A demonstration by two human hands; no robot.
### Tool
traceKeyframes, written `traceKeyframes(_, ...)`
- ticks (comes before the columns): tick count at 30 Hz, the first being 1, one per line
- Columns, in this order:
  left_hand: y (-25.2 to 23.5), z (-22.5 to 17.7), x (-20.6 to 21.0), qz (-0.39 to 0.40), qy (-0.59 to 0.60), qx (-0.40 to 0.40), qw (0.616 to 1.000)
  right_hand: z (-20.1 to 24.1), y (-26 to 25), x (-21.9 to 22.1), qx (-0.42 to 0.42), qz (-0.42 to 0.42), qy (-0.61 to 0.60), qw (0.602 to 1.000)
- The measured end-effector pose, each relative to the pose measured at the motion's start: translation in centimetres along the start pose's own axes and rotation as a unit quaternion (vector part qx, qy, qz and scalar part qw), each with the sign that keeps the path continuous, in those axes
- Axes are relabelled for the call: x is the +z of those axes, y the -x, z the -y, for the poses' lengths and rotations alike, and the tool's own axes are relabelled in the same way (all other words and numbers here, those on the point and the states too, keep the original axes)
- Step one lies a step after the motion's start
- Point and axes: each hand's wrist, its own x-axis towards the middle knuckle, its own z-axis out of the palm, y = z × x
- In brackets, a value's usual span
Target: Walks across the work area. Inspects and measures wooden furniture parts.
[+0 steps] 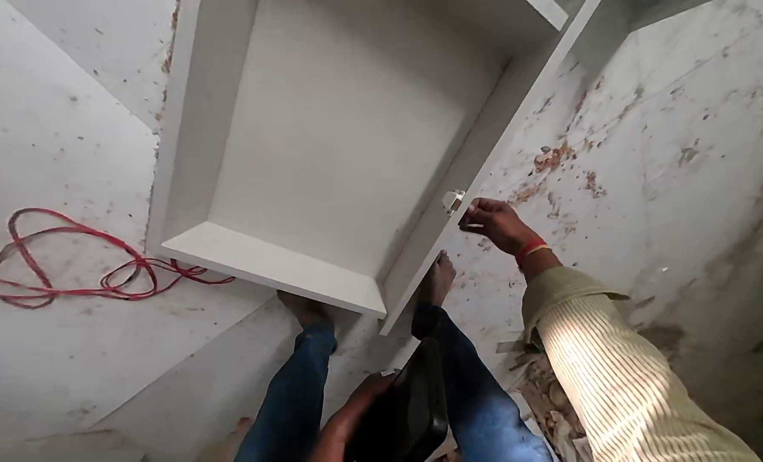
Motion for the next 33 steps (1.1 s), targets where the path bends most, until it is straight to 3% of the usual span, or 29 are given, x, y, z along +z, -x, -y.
traceKeyframes(2, -0.1, 0.0, 0.0, -0.003, -0.010, -0.005, 1.000, -0.2, -0.3, 0.2, -0.099, -0.047, 0.103, 0.989)
traceKeyframes(4, -0.2, -0.1, 0.0, -0.008, -0.025, -0.005, 1.000, -0.1, 0.4, 0.8, -0.195, -0.112, 0.254, 0.941)
traceKeyframes(6, -0.3, 0.0, 0.0, -0.011, -0.022, -0.005, 1.000, 0.1, 0.9, 1.3, -0.252, -0.131, 0.317, 0.905)
traceKeyframes(7, -0.2, -0.1, 0.1, -0.014, -0.018, -0.008, 1.000, 0.0, 1.2, 1.3, -0.238, -0.108, 0.288, 0.921)
traceKeyframes(10, -0.1, 0.1, 0.0, -0.015, -0.021, -0.007, 1.000, 0.0, 1.0, 0.6, -0.083, -0.010, 0.080, 0.993)
traceKeyframes(12, -0.3, 0.4, -0.1, -0.013, -0.027, -0.003, 1.000, 0.1, 0.8, -0.2, 0.013, 0.031, -0.009, 0.999)
traceKeyframes(14, -0.4, 0.4, 0.1, -0.013, -0.038, 0.001, 0.999, 0.0, 0.7, -0.9, 0.053, 0.089, -0.055, 0.993)
traceKeyframes(18, -0.8, 0.4, 0.8, -0.018, -0.016, 0.005, 1.000, -0.1, 0.5, -1.0, 0.063, 0.100, -0.076, 0.990)
traceKeyframes(21, -0.8, 0.6, 0.9, -0.028, -0.046, -0.006, 0.999, -0.2, -0.3, -1.0, -0.050, 0.050, 0.036, 0.997)
traceKeyframes(23, -0.9, 0.8, 0.9, -0.033, -0.064, -0.008, 0.997, -0.2, -0.9, -0.3, -0.207, -0.045, 0.217, 0.953)
traceKeyframes(25, -1.0, 0.8, 1.1, -0.042, -0.069, -0.014, 0.997, -0.7, -0.4, 0.6, -0.330, -0.137, 0.382, 0.852)
traceKeyframes(27, -1.3, 0.7, 1.5, -0.055, -0.074, -0.021, 0.996, -1.8, 0.1, 1.4, -0.412, -0.210, 0.466, 0.755)
traceKeyframes(29, -1.4, 0.6, 1.9, -0.062, -0.064, -0.026, 0.996, -2.3, 0.7, 1.8, -0.433, -0.254, 0.504, 0.703)
traceKeyframes(31, -1.7, 0.7, 2.0, -0.052, -0.056, -0.011, 0.997, -1.7, 3.0, 2.8, -0.430, -0.247, 0.526, 0.691)
traceKeyframes(33, -1.9, 0.7, 2.3, -0.045, -0.059, 0.010, 0.997, -1.1, 5.4, 4.7, -0.469, -0.144, 0.575, 0.655)
